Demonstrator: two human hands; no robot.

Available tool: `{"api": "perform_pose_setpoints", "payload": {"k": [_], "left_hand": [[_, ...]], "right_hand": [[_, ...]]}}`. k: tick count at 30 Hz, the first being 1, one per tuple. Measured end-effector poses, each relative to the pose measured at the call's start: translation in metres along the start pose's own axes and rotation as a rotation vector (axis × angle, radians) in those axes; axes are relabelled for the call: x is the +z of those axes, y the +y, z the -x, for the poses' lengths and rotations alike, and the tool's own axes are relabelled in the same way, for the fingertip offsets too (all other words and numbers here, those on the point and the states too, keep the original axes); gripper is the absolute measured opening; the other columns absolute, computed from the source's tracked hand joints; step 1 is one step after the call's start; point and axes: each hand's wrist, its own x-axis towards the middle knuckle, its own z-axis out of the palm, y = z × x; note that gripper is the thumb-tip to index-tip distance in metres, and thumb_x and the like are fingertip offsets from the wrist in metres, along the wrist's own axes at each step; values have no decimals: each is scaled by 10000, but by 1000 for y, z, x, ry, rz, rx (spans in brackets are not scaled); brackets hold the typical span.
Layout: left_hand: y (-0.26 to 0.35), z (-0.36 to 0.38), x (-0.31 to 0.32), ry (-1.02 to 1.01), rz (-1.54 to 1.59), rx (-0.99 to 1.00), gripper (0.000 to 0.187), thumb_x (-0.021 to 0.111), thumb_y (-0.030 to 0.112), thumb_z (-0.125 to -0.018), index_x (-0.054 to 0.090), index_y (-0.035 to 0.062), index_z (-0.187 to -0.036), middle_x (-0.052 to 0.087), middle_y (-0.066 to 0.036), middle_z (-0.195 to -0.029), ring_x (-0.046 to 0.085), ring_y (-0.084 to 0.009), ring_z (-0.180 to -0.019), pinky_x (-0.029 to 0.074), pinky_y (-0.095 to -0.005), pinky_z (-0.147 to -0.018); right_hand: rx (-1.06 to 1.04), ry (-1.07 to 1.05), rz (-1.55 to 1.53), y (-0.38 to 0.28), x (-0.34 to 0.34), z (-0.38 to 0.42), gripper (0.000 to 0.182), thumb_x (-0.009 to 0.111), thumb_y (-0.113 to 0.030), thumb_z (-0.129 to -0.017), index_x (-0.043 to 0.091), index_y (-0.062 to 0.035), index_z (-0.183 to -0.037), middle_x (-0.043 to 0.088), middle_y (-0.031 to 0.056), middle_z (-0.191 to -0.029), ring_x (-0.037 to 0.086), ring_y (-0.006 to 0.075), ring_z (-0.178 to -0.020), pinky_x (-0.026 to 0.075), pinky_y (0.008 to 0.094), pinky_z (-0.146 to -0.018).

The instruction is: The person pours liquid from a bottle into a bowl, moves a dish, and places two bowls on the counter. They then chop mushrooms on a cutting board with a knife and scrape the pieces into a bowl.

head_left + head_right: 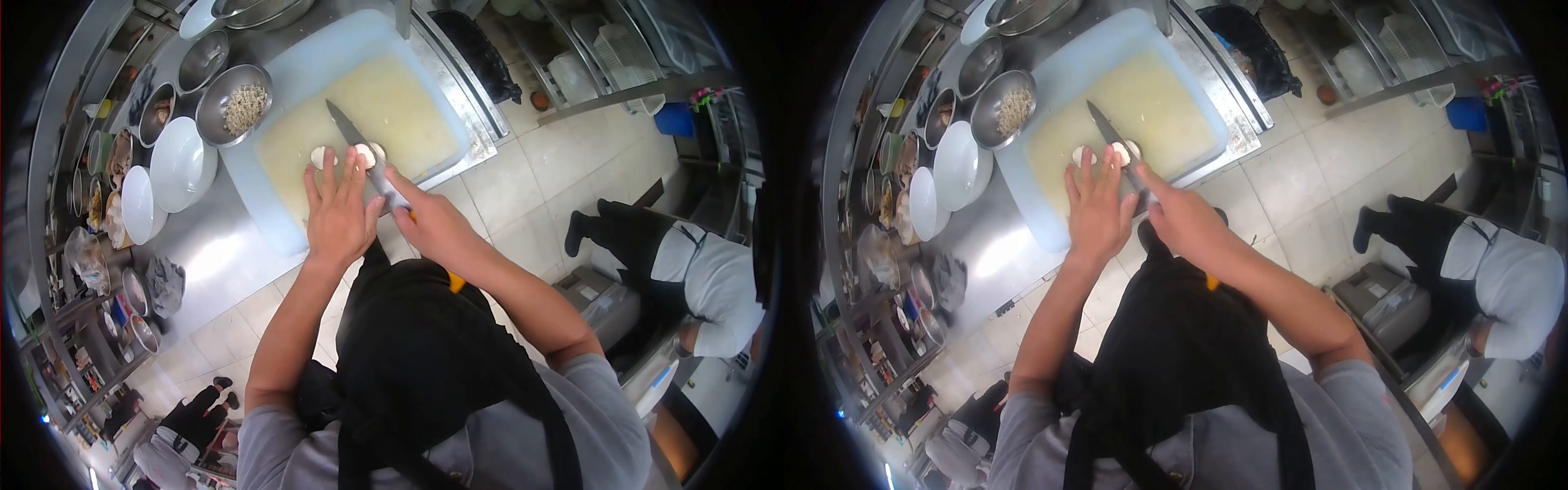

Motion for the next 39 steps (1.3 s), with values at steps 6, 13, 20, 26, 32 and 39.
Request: {"api": "perform_pose_setpoints", "payload": {"k": [6,13,20,26,32,39], "left_hand": [[-3,0,3,53,12,18,598,605,326,-982,505,-28,-1454,480,-181,-1546,311,-442,-1482,193,-643,-1198],[-25,-36,2,363,261,-74,462,668,128,-917,585,19,-1359,631,-163,-1349,465,-408,-1333,315,-551,-1125],[-28,-58,-13,213,430,-230,312,741,121,-869,694,64,-1172,711,-98,-1047,585,-276,-1165,362,-454,-1098],[-68,-59,-30,51,747,-504,276,758,114,-846,717,46,-1110,715,-120,-1047,620,-297,-1118,462,-411,-1015],[-47,-47,-33,351,189,-82,291,737,109,-853,702,8,-1123,696,-149,-1118,612,-338,-1117,496,-415,-976],[-11,-52,-4,174,405,-15,169,698,79,-888,707,9,-1042,694,-151,-1010,614,-365,-984,504,-453,-891]], "right_hand": [[-51,5,115,4,-6,30,629,561,-63,-980,347,-38,-1571,637,270,-778,635,421,-678,506,454,-672],[-145,151,172,9,-8,-2,642,583,-71,-971,368,-90,-1575,651,273,-803,646,425,-699,520,453,-702],[-3,67,54,-1,-19,-12,658,613,-120,-963,387,-153,-1580,692,238,-919,671,348,-775,536,399,-779],[36,70,40,-2,-22,-13,636,597,-151,-976,389,-157,-1577,701,259,-1074,689,376,-894,534,404,-857],[-16,191,46,-1,-35,1,613,559,-152,-981,388,-147,-1570,691,266,-931,683,415,-870,529,451,-809],[97,170,52,38,-40,22,611,562,-156,-988,387,-149,-1573,691,264,-916,682,412,-863,528,451,-811]]}}
